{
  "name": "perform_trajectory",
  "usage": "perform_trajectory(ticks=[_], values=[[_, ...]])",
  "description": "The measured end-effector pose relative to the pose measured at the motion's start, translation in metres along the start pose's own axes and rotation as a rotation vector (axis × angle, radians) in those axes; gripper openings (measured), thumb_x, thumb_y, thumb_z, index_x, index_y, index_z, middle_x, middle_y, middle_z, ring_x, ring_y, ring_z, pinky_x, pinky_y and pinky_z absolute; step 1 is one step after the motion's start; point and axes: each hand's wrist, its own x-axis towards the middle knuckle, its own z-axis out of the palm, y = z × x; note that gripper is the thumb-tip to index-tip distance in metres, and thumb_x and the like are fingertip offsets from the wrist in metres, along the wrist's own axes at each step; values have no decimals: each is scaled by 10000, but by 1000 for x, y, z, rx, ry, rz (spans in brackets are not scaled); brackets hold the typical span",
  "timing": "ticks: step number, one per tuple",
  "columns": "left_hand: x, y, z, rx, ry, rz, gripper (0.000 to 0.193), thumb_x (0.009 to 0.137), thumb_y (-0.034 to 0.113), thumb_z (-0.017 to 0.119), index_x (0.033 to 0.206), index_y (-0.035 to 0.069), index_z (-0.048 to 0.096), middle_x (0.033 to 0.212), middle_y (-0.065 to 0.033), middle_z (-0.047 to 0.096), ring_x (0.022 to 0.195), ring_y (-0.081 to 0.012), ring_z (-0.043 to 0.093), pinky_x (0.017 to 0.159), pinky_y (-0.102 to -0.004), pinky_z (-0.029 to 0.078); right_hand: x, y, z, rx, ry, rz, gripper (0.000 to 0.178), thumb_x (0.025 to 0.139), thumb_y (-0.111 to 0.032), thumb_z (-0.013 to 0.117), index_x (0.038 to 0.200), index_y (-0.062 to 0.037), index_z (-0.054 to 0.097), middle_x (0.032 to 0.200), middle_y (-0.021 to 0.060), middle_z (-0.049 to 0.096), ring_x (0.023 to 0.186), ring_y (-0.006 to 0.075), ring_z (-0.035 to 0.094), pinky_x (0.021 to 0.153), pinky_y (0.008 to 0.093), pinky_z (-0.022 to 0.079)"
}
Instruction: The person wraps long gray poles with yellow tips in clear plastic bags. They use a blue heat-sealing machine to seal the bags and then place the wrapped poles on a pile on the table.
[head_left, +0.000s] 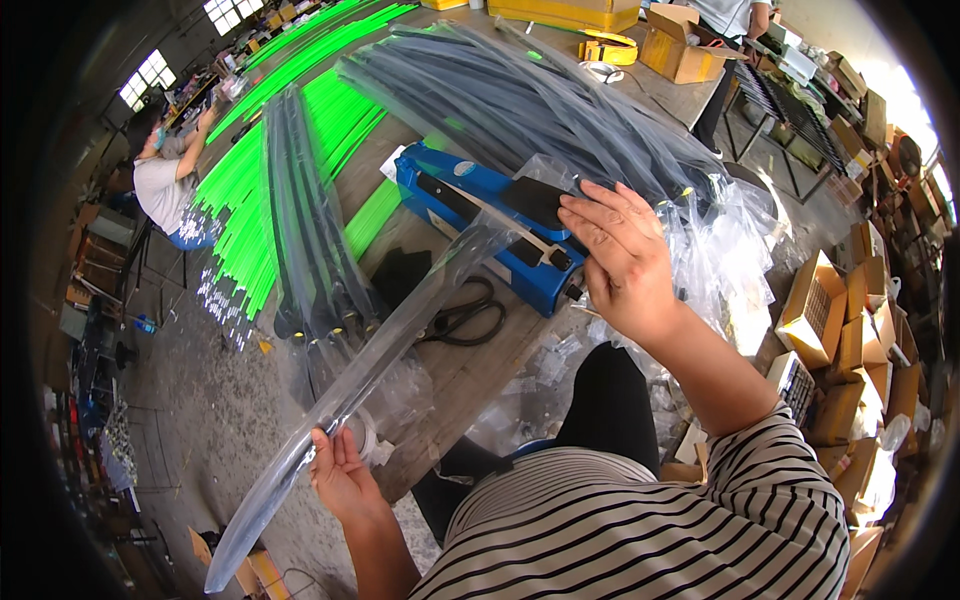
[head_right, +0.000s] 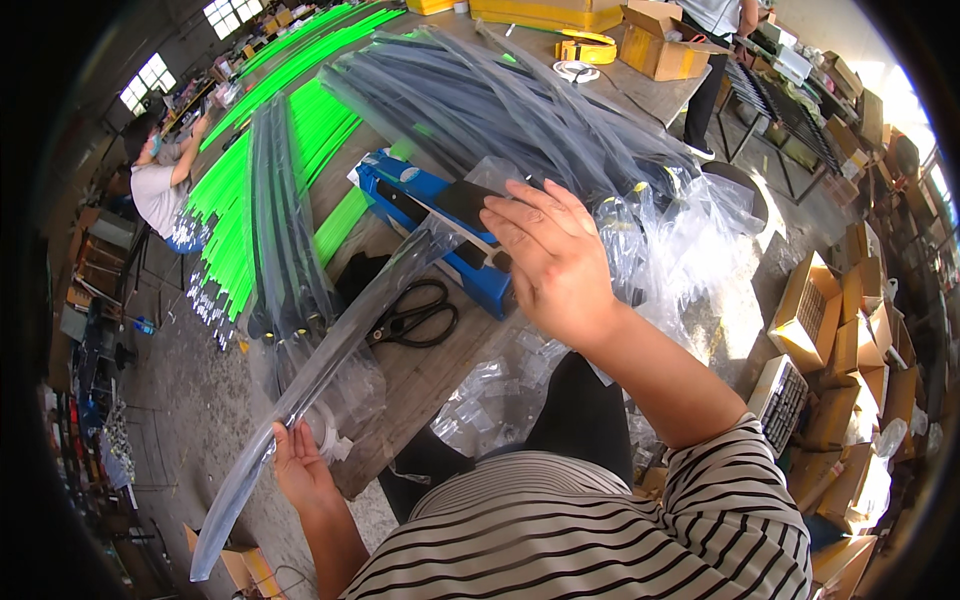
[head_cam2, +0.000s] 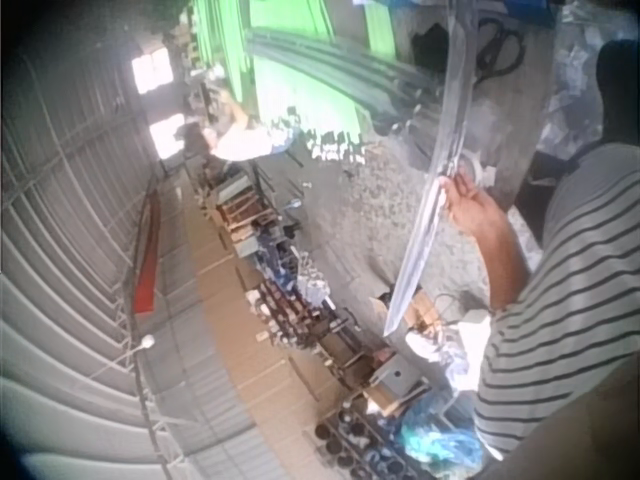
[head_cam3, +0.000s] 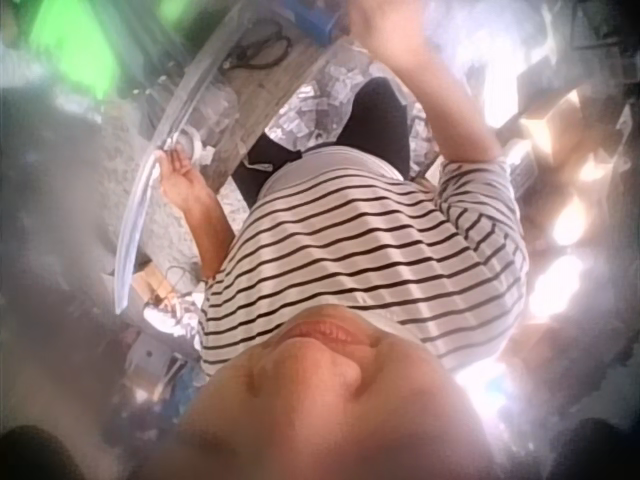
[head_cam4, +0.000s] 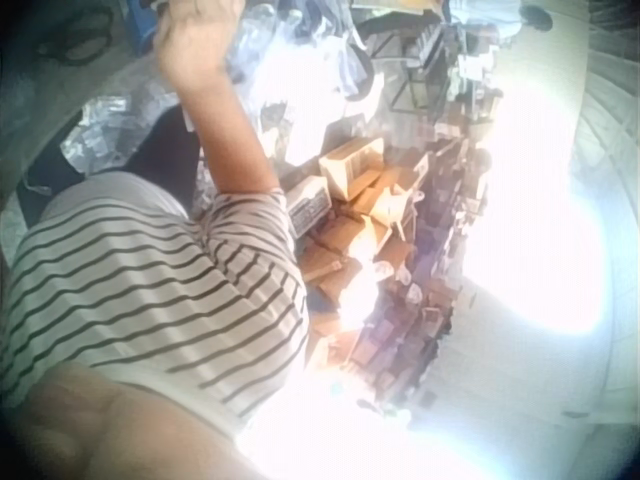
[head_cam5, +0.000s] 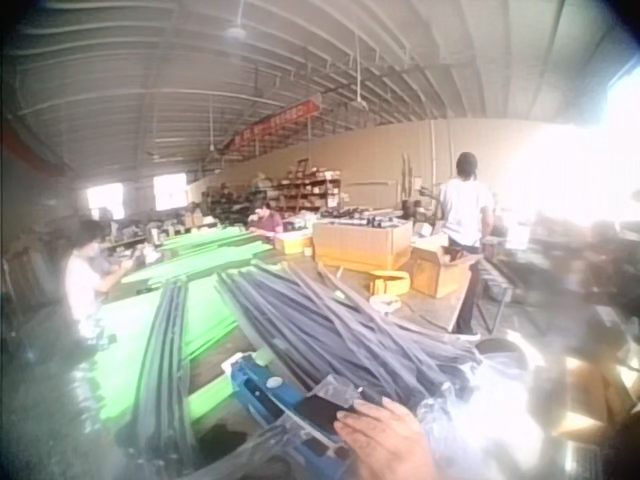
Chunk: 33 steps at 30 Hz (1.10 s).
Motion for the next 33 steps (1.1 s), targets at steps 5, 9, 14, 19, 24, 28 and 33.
perform_trajectory(ticks=[5,9,14,19,24,28,33], values=[[1,-1,-3,-6,-19,-6,167,818,147,611,874,-9,588,856,-98,624,789,-155,610,749,-246,506,-4,2,4,26,37,-10,316,627,44,554,929,-17,621,1001,83,603,981,254,553,888,417,394],[1,-2,-5,-6,-28,-11,169,818,152,612,884,-3,592,860,-91,625,794,-152,609,759,-246,501,-6,3,7,32,55,-10,312,608,60,543,898,-16,631,981,82,611,976,254,559,888,412,394],[-1,-3,-6,8,-3,-34,171,811,154,621,880,1,590,865,-89,623,805,-153,605,766,-244,496,-14,3,11,46,50,13,302,588,101,537,837,-29,648,932,67,626,951,239,581,899,404,379],[-2,-4,-6,23,19,-44,194,801,166,636,889,1,583,880,-88,619,831,-152,596,779,-244,488,-25,6,24,89,86,53,265,608,113,552,795,-47,648,888,47,628,873,210,606,901,400,366],[-2,-2,-8,31,3,-39,207,802,177,635,899,2,580,888,-89,619,844,-151,594,785,-243,484,-25,9,26,85,101,32,237,596,87,568,781,-45,638,869,42,620,846,199,604,891,414,372],[-3,-2,-7,32,9,-30,205,806,177,630,896,-1,584,890,-93,620,837,-154,598,773,-238,490,-24,7,25,77,108,33,219,602,78,573,773,-45,634,856,40,619,834,198,603,884,420,374],[1,-3,-13,34,-7,-34,204,808,169,627,899,-9,583,891,-100,620,837,-159,601,756,-239,501,-25,7,25,102,122,48,201,616,92,567,751,-42,633,851,39,624,825,201,607,885,417,370]])
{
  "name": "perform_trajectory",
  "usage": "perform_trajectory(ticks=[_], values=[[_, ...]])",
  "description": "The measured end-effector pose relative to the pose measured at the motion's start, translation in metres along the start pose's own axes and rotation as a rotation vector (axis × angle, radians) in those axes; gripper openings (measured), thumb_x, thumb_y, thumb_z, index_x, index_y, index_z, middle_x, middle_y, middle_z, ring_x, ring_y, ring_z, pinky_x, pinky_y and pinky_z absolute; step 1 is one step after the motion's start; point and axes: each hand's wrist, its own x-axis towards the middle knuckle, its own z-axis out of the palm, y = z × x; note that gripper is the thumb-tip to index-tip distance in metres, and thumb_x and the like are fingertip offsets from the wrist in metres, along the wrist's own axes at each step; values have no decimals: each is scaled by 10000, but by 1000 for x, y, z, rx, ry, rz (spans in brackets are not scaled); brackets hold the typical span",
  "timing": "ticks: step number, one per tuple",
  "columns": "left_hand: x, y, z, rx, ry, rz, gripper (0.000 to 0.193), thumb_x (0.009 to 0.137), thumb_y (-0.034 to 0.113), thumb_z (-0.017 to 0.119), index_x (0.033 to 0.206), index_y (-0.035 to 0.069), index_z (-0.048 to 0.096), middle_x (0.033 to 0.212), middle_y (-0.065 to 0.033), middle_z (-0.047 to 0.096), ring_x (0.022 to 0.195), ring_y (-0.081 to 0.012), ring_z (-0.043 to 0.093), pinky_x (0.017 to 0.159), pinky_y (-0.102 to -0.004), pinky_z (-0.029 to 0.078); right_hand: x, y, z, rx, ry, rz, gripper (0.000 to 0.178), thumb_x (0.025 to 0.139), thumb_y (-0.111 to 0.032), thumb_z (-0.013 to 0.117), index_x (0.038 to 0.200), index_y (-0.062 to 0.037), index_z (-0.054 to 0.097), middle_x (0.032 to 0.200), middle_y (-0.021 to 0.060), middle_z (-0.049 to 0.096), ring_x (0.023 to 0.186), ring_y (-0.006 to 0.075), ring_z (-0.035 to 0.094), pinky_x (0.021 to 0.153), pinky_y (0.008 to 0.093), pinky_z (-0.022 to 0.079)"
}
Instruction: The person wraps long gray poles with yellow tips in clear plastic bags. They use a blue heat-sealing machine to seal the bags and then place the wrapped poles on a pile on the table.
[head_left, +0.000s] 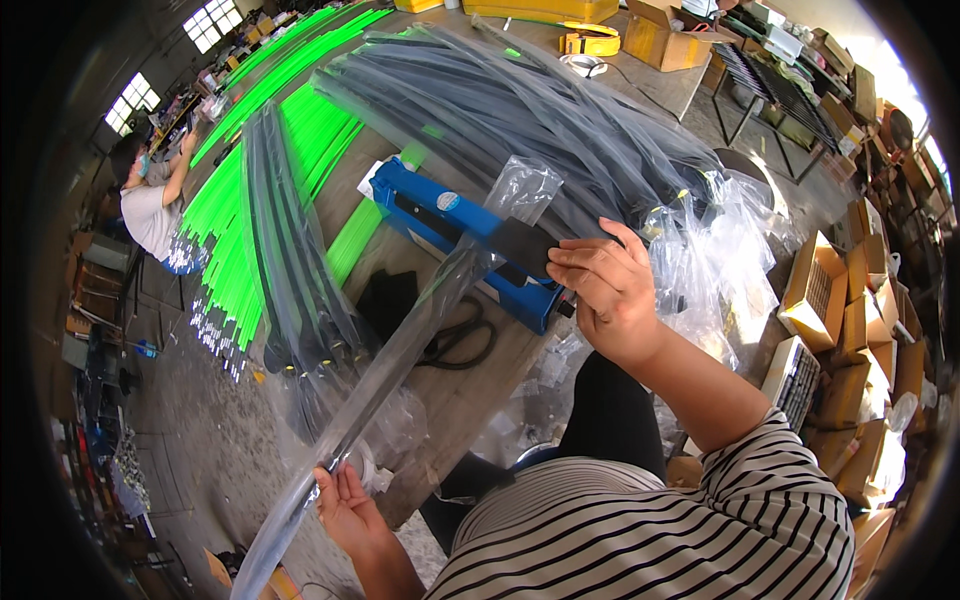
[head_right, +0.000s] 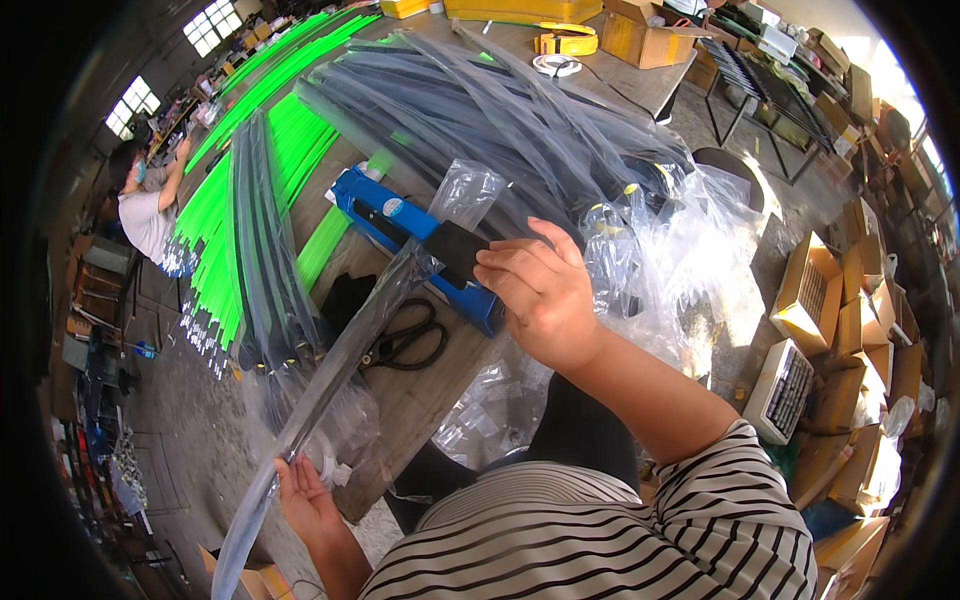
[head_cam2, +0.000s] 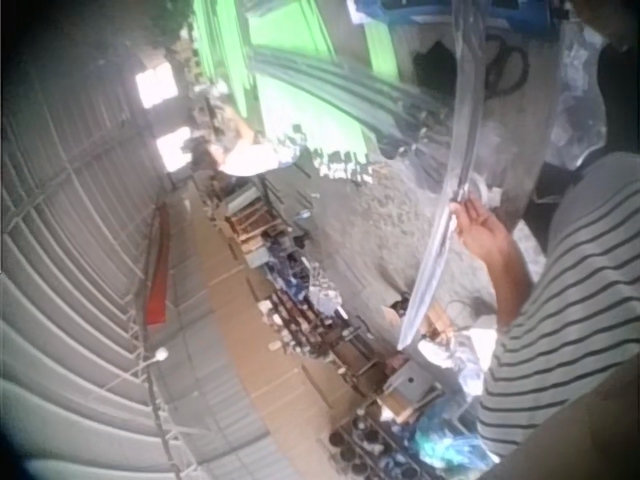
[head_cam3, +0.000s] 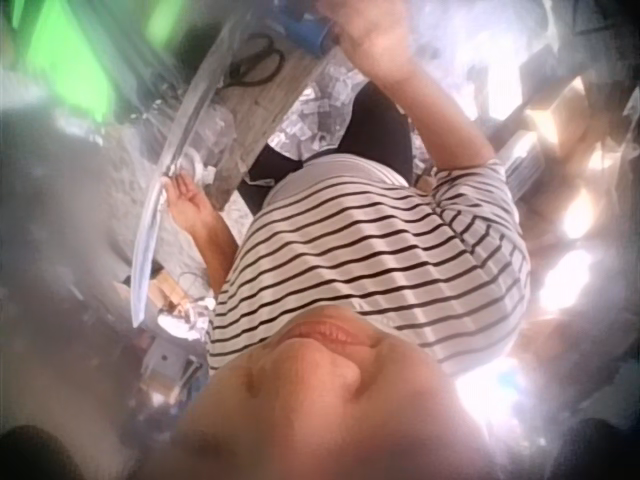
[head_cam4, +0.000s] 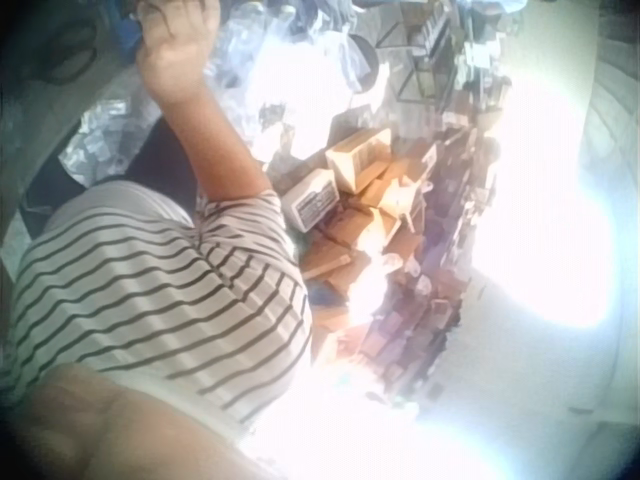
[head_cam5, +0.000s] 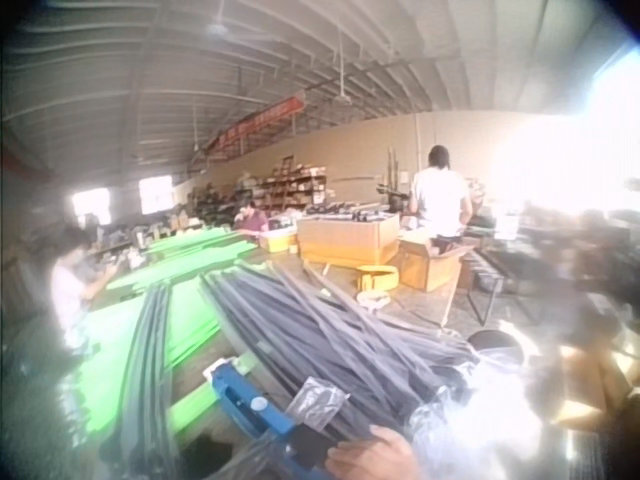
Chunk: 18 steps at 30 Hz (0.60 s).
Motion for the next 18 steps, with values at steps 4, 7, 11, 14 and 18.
perform_trajectory(ticks=[4,7,11,14,18], values=[[1,-1,-2,23,-11,7,300,819,194,611,965,-58,540,941,-120,595,899,-174,574,839,-248,475,-1,0,0,3,7,-3,207,599,90,568,750,-35,636,851,43,624,826,204,606,884,418,374],[0,-3,0,15,-18,9,272,814,184,617,940,-48,552,920,-117,602,869,-175,584,806,-247,489,-2,-1,-1,3,1,2,250,581,94,559,779,-36,642,872,48,622,852,207,600,890,417,372],[1,-6,4,-21,-14,-11,215,807,169,627,894,-21,574,881,-104,614,824,-170,596,759,-255,501,-5,-3,-5,-41,-18,-11,300,593,58,555,871,-30,625,940,71,604,914,208,578,908,409,359],[4,1,-5,-20,22,-7,217,805,173,631,894,-16,569,874,-100,614,819,-164,594,751,-250,499,-3,-10,-19,-79,59,103,377,596,79,510,941,-34,608,1001,87,594,968,230,562,939,410,324],[6,11,-23,-36,23,-4,293,813,182,618,961,-55,529,894,-111,595,827,-178,586,792,-241,499,-12,-23,-32,-42,85,98,393,599,63,488,965,-29,598,1039,96,584,997,256,549,953,415,308]])
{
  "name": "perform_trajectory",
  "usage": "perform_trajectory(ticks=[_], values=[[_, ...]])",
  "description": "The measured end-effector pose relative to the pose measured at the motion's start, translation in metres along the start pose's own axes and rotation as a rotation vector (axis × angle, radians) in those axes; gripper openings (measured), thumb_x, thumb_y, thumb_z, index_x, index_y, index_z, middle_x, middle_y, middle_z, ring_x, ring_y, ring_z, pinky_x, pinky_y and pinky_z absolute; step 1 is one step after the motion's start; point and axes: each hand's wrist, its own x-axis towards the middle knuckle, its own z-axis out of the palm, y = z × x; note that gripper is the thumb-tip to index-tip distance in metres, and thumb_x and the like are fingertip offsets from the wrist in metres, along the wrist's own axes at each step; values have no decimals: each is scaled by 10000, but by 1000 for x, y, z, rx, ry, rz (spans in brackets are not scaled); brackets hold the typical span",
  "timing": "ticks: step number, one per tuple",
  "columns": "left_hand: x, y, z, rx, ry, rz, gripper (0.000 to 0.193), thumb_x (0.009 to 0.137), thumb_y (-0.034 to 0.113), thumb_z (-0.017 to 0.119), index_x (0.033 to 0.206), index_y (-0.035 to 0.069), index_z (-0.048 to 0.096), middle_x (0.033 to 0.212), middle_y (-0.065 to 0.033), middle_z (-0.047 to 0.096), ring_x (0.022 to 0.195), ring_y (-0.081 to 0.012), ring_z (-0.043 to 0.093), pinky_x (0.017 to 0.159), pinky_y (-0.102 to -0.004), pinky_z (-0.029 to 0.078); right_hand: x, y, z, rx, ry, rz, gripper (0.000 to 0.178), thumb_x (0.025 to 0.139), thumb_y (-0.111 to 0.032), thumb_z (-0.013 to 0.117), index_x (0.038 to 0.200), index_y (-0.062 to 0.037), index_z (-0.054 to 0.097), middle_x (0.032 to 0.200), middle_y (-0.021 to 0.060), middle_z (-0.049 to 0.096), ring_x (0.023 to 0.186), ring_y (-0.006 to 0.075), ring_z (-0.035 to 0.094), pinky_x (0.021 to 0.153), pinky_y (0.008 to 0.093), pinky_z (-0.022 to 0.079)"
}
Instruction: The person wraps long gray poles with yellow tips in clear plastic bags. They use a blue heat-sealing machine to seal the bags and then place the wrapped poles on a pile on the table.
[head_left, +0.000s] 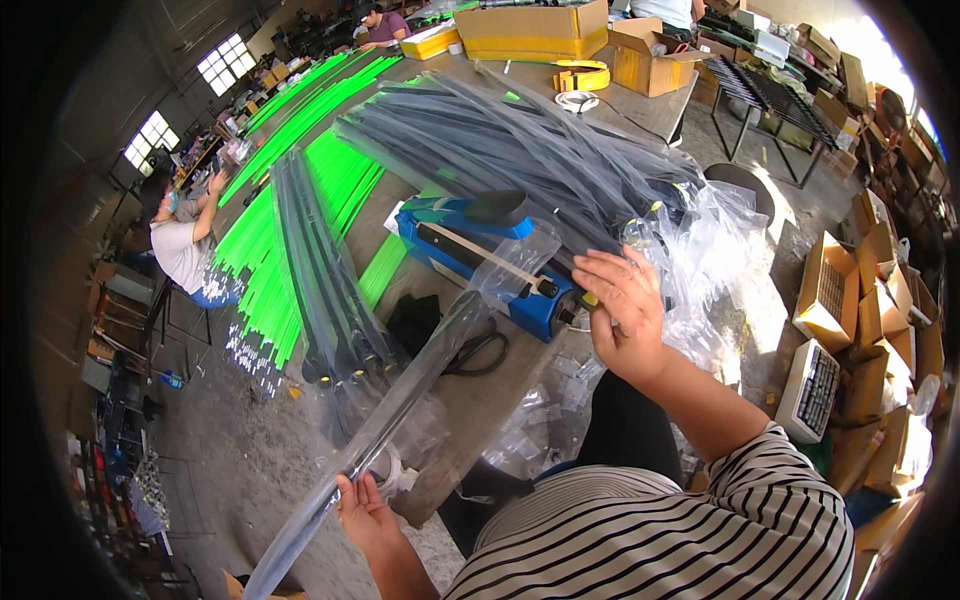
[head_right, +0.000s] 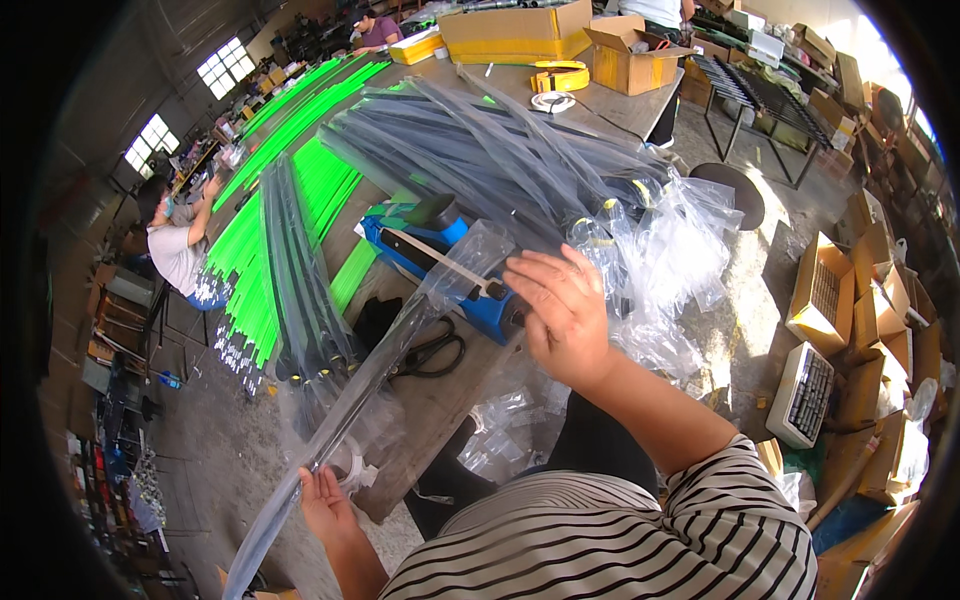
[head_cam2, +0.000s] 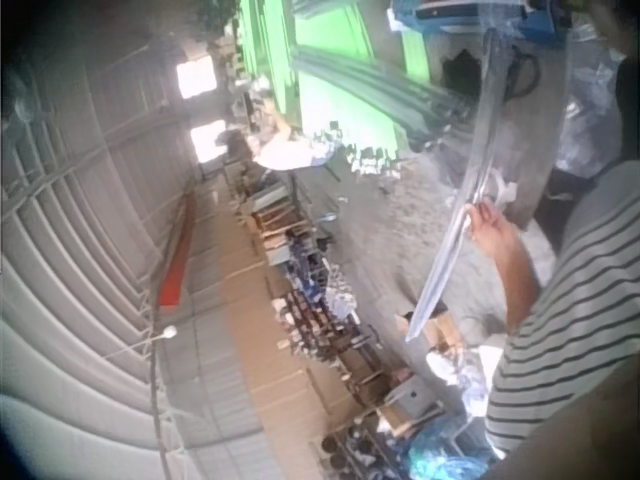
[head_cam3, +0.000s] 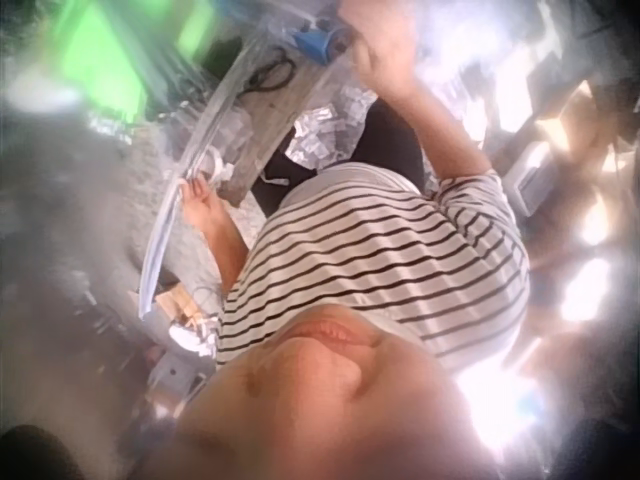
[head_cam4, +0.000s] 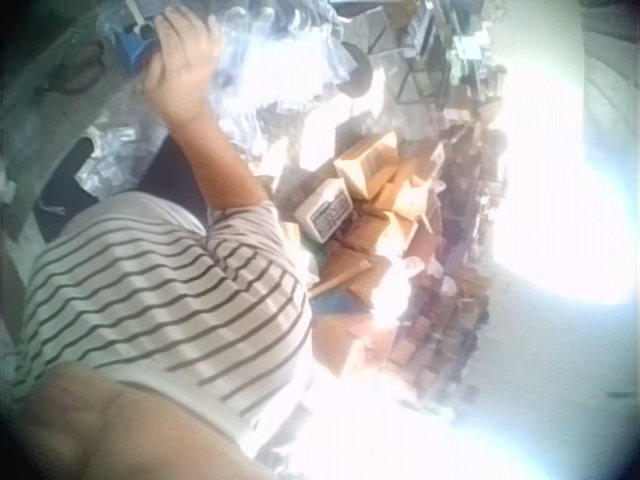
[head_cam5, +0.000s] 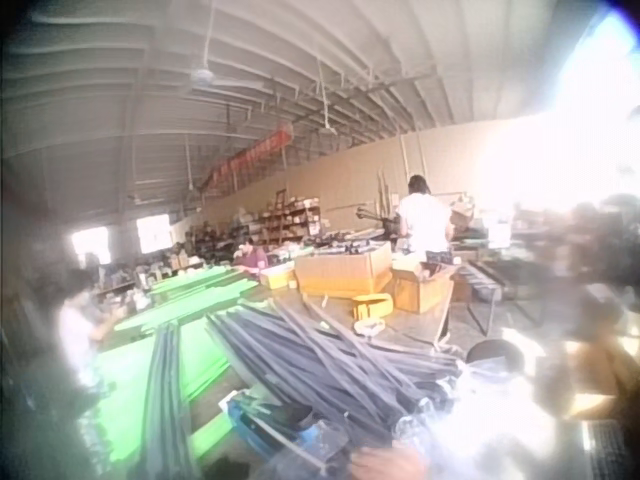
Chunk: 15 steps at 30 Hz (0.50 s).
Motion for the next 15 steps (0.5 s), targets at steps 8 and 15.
perform_trajectory(ticks=[8,15], values=[[-20,54,-35,123,-88,-11,75,816,70,586,883,40,566,756,-54,602,678,-172,571,604,-310,479,16,-63,4,261,-343,-426,452,758,-210,569,1169,-37,494,1063,125,568,1042,266,528,958,413,361],[-37,80,14,193,-236,158,52,813,74,597,838,103,563,770,-46,606,644,-185,580,561,-338,495,1,-81,-14,262,-931,-504,621,760,-156,502,1328,-45,276,800,106,578,683,259,601,625,374,487]])
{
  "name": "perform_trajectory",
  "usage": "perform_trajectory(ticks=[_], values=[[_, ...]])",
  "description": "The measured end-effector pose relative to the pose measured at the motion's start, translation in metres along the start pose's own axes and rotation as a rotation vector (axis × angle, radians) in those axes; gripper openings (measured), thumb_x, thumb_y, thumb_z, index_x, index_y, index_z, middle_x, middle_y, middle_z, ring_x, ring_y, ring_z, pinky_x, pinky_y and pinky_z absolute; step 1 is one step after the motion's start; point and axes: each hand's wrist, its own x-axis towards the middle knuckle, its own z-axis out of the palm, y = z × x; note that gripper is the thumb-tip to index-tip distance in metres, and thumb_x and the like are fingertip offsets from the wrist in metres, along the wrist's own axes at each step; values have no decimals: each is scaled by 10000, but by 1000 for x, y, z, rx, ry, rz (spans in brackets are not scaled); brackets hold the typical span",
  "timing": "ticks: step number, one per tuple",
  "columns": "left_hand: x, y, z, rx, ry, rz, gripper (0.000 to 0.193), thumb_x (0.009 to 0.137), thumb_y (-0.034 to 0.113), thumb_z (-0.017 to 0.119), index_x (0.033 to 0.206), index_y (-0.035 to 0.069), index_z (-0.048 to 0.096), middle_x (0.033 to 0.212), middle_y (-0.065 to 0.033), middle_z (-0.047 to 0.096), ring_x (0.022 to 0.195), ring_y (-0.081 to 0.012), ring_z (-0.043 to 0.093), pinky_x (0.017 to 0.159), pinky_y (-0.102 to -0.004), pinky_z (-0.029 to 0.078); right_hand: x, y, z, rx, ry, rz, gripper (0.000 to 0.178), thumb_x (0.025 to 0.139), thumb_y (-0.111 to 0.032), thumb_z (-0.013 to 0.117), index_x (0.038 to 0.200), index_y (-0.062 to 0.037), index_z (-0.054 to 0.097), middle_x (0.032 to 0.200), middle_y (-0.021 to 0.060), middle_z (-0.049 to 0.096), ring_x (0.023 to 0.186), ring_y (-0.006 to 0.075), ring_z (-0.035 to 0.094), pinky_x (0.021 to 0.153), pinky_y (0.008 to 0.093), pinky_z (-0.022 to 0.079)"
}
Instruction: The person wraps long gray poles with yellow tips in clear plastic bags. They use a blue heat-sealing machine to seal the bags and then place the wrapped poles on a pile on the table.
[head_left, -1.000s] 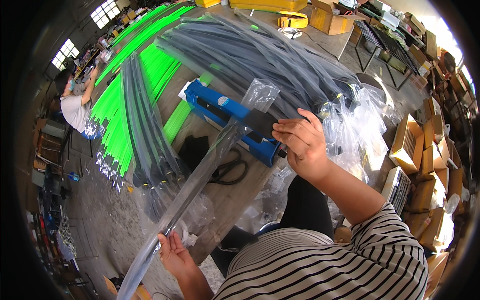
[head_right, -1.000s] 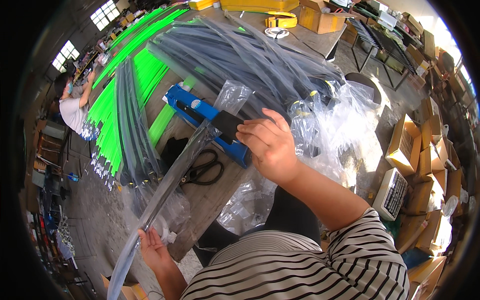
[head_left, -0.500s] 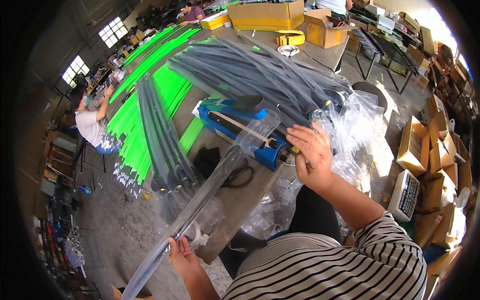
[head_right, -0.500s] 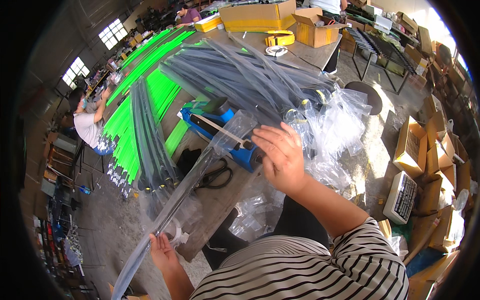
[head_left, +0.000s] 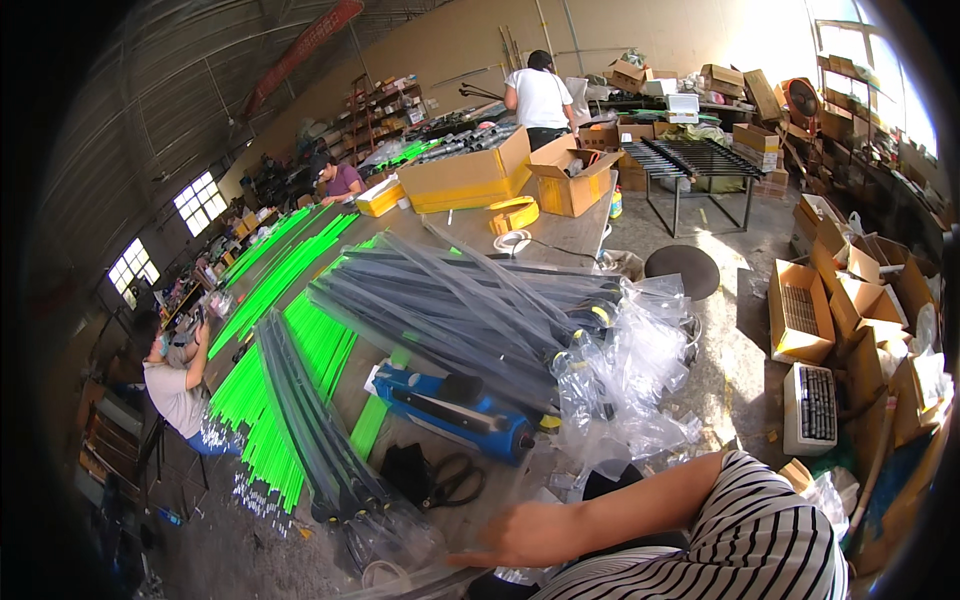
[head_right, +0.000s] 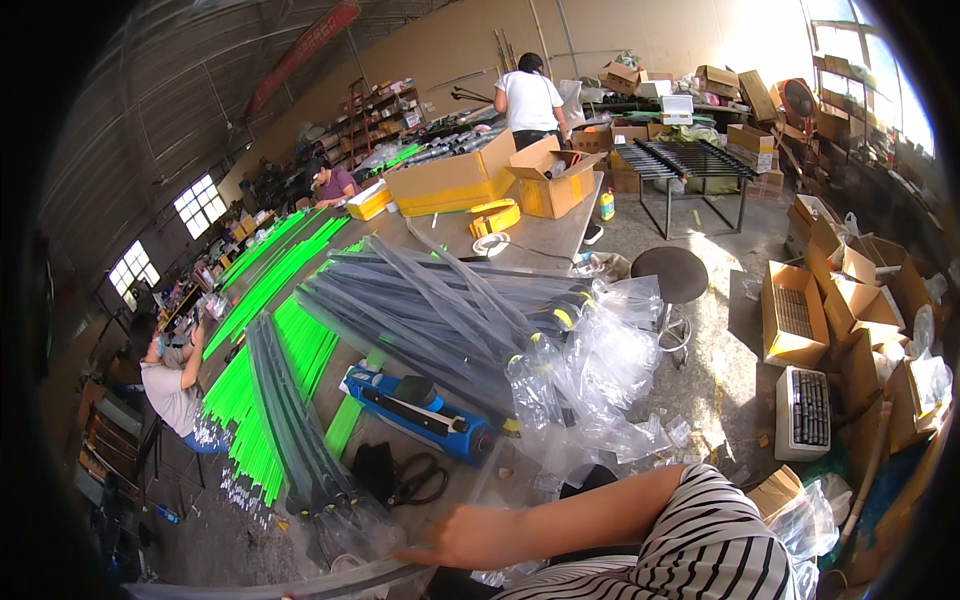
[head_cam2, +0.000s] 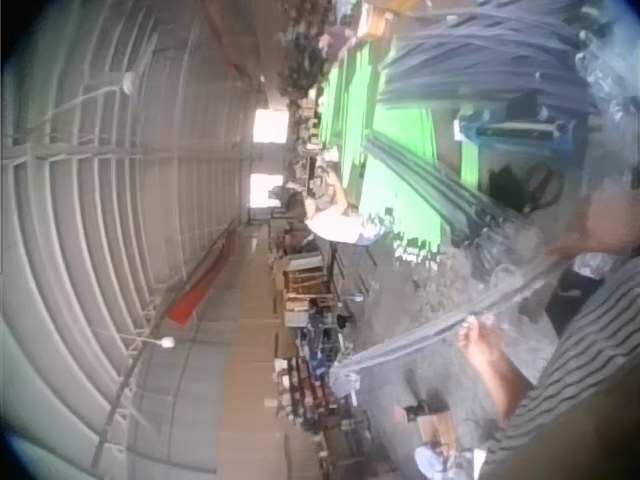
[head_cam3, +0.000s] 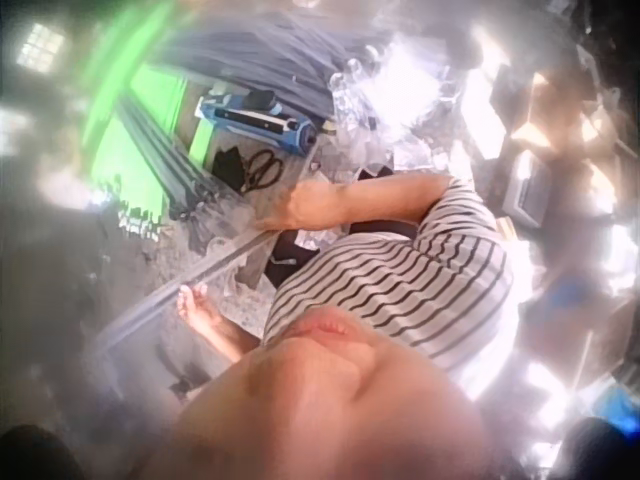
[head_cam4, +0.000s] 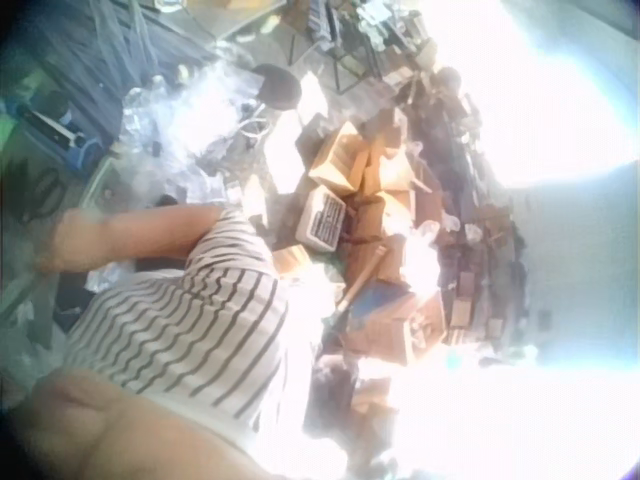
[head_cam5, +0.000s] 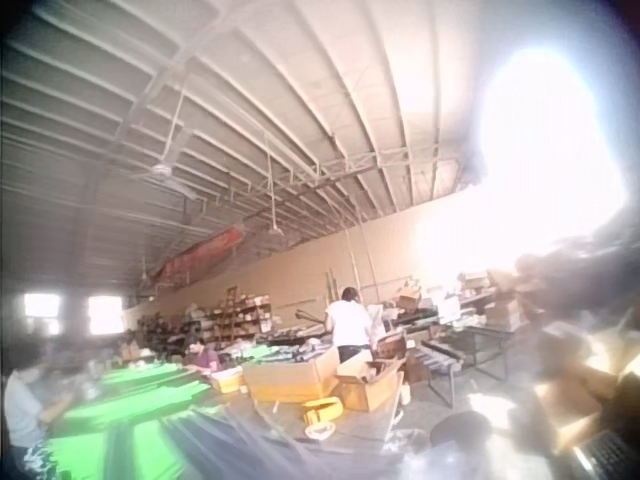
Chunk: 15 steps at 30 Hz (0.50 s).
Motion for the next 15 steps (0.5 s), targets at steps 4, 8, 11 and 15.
perform_trajectory(ticks=[4,8,11,15], values=[[16,-12,13,-71,-347,28,186,853,148,555,968,3,536,877,-135,607,728,-291,611,647,-389,528,-19,-1,-14,179,45,150,643,751,-113,501,1350,-127,267,690,106,577,557,262,586,478,364,487],[5,-15,9,112,-466,18,281,873,152,523,1018,-88,509,924,-212,595,762,-297,619,670,-368,525,-33,7,-75,92,250,414,622,716,-98,570,1301,-175,377,660,94,555,526,243,563,441,348,473],[5,-24,3,226,-389,-66,239,874,121,511,997,-83,524,911,-198,600,757,-274,619,673,-344,518,-45,32,-102,-302,357,732,565,714,-95,574,1259,-165,441,639,82,540,508,242,549,453,345,475],[5,-35,1,226,-432,-94,200,867,93,513,965,-79,539,885,-180,606,730,-251,613,688,-329,507,-54,86,-107,-656,328,985,552,746,-81,530,1276,-183,416,687,82,558,606,241,579,544,347,480]])
